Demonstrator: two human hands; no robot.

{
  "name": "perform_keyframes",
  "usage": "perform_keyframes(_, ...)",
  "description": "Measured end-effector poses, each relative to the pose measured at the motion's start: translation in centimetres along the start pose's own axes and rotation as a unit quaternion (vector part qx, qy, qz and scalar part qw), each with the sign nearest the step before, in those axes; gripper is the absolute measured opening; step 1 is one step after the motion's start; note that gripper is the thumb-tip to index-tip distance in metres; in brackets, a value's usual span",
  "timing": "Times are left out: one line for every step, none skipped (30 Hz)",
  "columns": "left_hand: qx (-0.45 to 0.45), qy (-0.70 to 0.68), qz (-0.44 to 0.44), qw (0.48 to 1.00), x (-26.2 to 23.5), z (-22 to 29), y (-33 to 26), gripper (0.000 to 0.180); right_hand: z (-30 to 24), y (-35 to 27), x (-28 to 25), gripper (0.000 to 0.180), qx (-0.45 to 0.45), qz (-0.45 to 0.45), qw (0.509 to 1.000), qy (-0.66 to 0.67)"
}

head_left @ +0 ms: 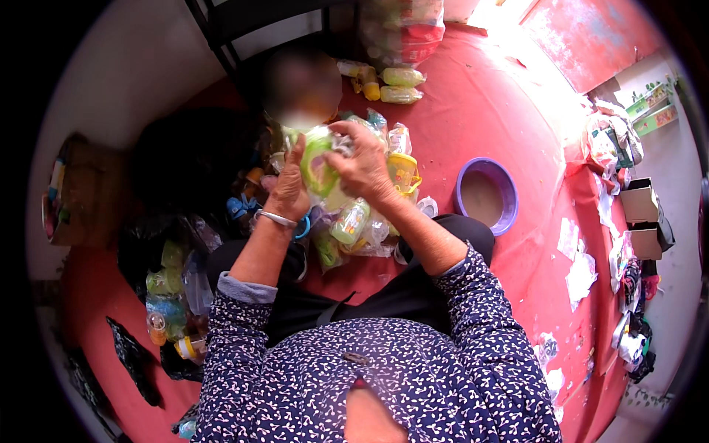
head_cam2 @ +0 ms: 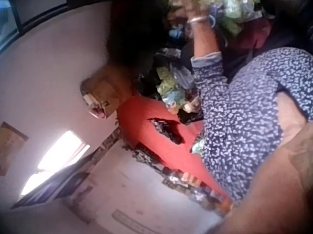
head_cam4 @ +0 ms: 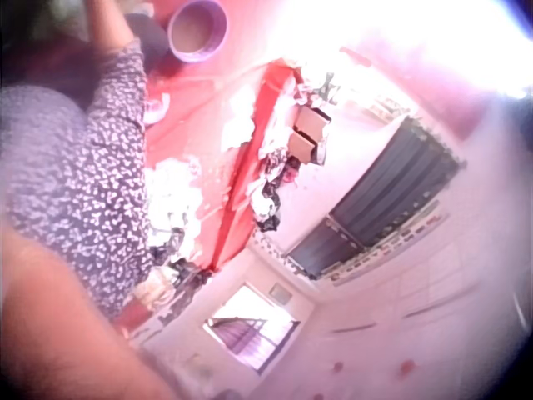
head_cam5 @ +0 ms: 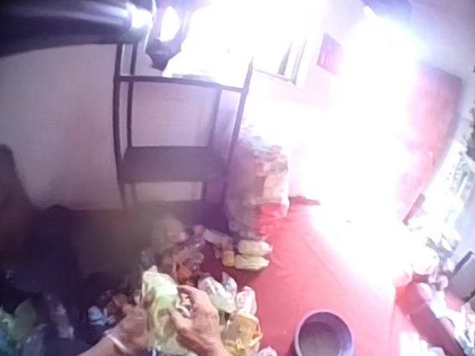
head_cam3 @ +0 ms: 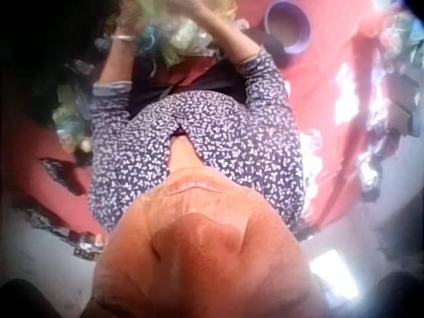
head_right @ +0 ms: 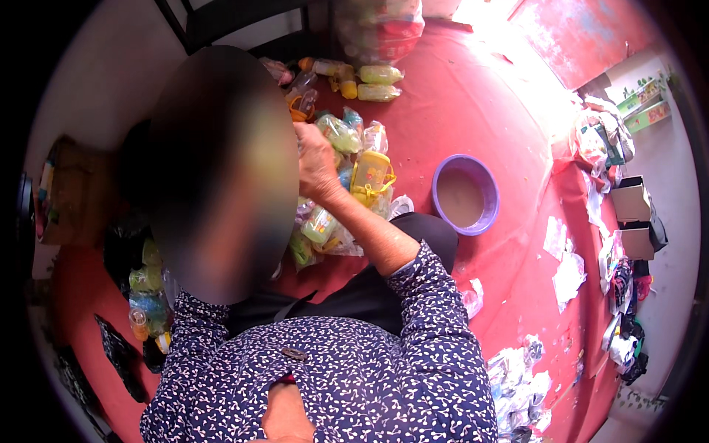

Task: The person sits on the floor and wipes baby bottles with a cloth. They pick up bottles from a pile, wipe the exterior surfaces, and place them into a black plastic bag. The person handles multiple bottles of different colors and sizes one by one.

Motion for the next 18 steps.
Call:
perform_keyframes(-0.012, -0.031, 0.073, 0.997, -1.2, -0.7, 0.3, 0.052, -0.6, -0.3, 0.7, 0.039, -0.081, 0.01, 0.994, -0.069)
perform_keyframes(-0.03, -0.088, 0.062, 0.994, -0.6, -0.8, 0.0, 0.049, -1.0, -0.2, 1.3, 0.036, -0.112, 0.019, 0.992, -0.054)
perform_keyframes(-0.038, -0.102, 0.056, 0.992, -0.3, -0.6, -0.2, 0.049, -1.1, -0.1, 1.0, 0.033, 0.001, -0.037, 0.993, 0.108)
perform_keyframes(-0.043, -0.116, 0.05, 0.991, 0.0, -0.2, -0.4, 0.05, -1.4, -0.3, 0.5, 0.031, 0.117, -0.093, 0.953, 0.264)
perform_keyframes(-0.044, -0.131, 0.044, 0.989, 0.7, 0.6, -0.7, 0.05, -2.1, -0.3, -0.2, 0.028, 0.227, -0.149, 0.872, 0.407)
perform_keyframes(-0.02, -0.158, 0.02, 0.987, 2.4, 1.7, -1.0, 0.052, -1.2, 0.4, -0.8, 0.023, 0.264, -0.163, 0.83, 0.463)
perform_keyframes(0.028, -0.177, 0.001, 0.984, 3.3, 2.2, -0.8, 0.059, -0.5, 0.5, -2.7, 0.02, 0.232, -0.162, 0.821, 0.497)
perform_keyframes(0.025, -0.17, -0.049, 0.984, 3.8, 3.0, -0.7, 0.063, 0.7, 1.7, -3.8, 0.021, 0.249, -0.117, 0.835, 0.476)
perform_keyframes(0.023, -0.165, -0.094, 0.982, 3.5, 3.4, -0.7, 0.068, -0.1, 1.7, -5.5, 0.022, 0.296, -0.077, 0.818, 0.488)
perform_keyframes(-0.051, -0.205, -0.039, 0.977, 3.0, 2.8, -0.6, 0.073, 1.0, 2.8, -6.4, 0.024, 0.292, -0.015, 0.797, 0.528)
perform_keyframes(-0.027, -0.154, -0.134, 0.979, 5.1, 3.3, -0.9, 0.073, 2.2, 3.3, -7.2, 0.024, 0.271, 0.016, 0.755, 0.598)
perform_keyframes(-0.032, -0.17, -0.132, 0.976, 5.3, 2.8, -1.3, 0.076, 1.5, 3.3, -6.9, 0.023, 0.244, 0.041, 0.775, 0.581)
perform_keyframes(-0.039, -0.186, -0.131, 0.973, 5.1, 2.4, -1.6, 0.079, 0.7, 3.3, -6.7, 0.023, 0.216, 0.067, 0.794, 0.564)
perform_keyframes(-0.037, -0.161, -0.125, 0.978, 4.7, 2.0, -1.6, 0.074, 1.3, 3.4, -6.1, 0.023, 0.166, 0.064, 0.842, 0.51)
perform_keyframes(-0.03, -0.152, -0.107, 0.982, 4.7, 1.5, -1.7, 0.072, 0.2, 3.0, -5.9, 0.023, 0.158, 0.02, 0.888, 0.431)
perform_keyframes(-0.023, -0.143, -0.088, 0.986, 4.8, 0.9, -1.9, 0.07, -0.9, 2.1, -5.0, 0.022, 0.19, -0.005, 0.915, 0.357)
perform_keyframes(-0.017, -0.131, -0.072, 0.989, 5.0, 0.6, -2.0, 0.068, -1.2, 1.7, -3.6, 0.021, 0.103, -0.01, 0.959, 0.263)
perform_keyframes(-0.02, -0.135, -0.097, 0.986, 4.4, 0.6, -1.7, 0.063, -1.5, 1.4, -2.2, 0.022, 0.015, 0.004, 0.986, 0.168)
Point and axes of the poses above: each hand's wrist, its own y-axis towards the middle knuckle, its own x-axis out of the palm, z = x × y, the point moved 1 cm from there along y, towards the middle knuckle, and after that the axes turned 6 degrees about x, right-handed, at the moved point
